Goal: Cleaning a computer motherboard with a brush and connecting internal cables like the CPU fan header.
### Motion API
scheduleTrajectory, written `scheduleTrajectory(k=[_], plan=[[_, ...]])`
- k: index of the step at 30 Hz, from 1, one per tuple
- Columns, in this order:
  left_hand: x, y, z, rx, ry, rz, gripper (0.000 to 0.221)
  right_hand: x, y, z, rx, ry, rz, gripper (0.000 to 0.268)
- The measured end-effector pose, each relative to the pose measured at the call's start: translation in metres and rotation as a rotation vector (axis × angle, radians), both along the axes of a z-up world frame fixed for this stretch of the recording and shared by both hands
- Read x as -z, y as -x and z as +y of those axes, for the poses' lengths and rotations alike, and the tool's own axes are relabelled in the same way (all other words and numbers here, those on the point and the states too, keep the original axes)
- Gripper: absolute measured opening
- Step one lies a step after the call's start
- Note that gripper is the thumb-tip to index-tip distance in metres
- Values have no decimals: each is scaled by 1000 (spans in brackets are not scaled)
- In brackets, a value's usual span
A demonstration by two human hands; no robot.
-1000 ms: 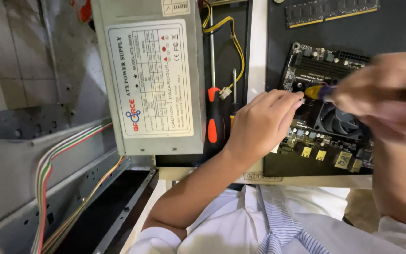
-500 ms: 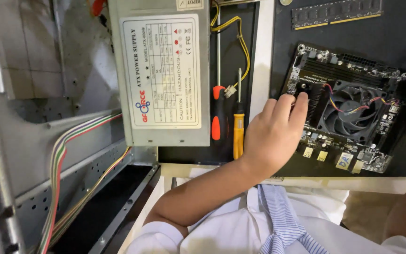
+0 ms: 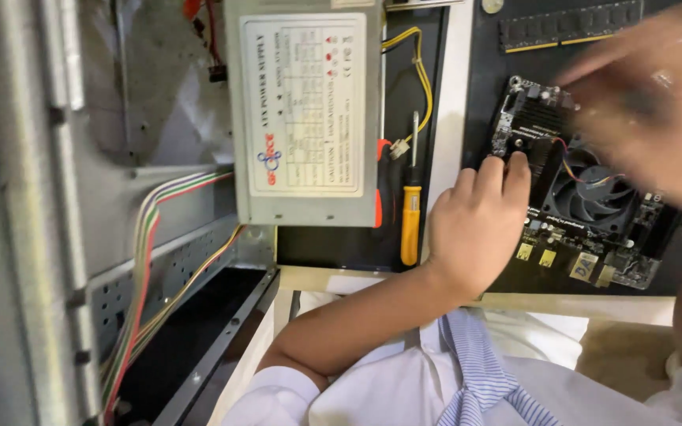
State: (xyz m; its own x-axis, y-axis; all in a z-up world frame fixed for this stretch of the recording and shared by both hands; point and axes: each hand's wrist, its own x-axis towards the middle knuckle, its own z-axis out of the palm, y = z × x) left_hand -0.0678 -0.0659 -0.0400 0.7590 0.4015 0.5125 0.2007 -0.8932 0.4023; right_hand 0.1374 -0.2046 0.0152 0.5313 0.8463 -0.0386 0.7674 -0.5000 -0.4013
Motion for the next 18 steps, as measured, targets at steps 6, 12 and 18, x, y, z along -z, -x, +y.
scheduleTrajectory(k=[6,12,18], plan=[[25,-2,-22,21,31,100,32,-1,97,167,-3,697,190,50],[9,-1,-13,-33,-78,60,11,45,84,172,92,834,268,54],[16,-2,-18,34,-74,-1,16,42,91,162,149,636,228,49]])
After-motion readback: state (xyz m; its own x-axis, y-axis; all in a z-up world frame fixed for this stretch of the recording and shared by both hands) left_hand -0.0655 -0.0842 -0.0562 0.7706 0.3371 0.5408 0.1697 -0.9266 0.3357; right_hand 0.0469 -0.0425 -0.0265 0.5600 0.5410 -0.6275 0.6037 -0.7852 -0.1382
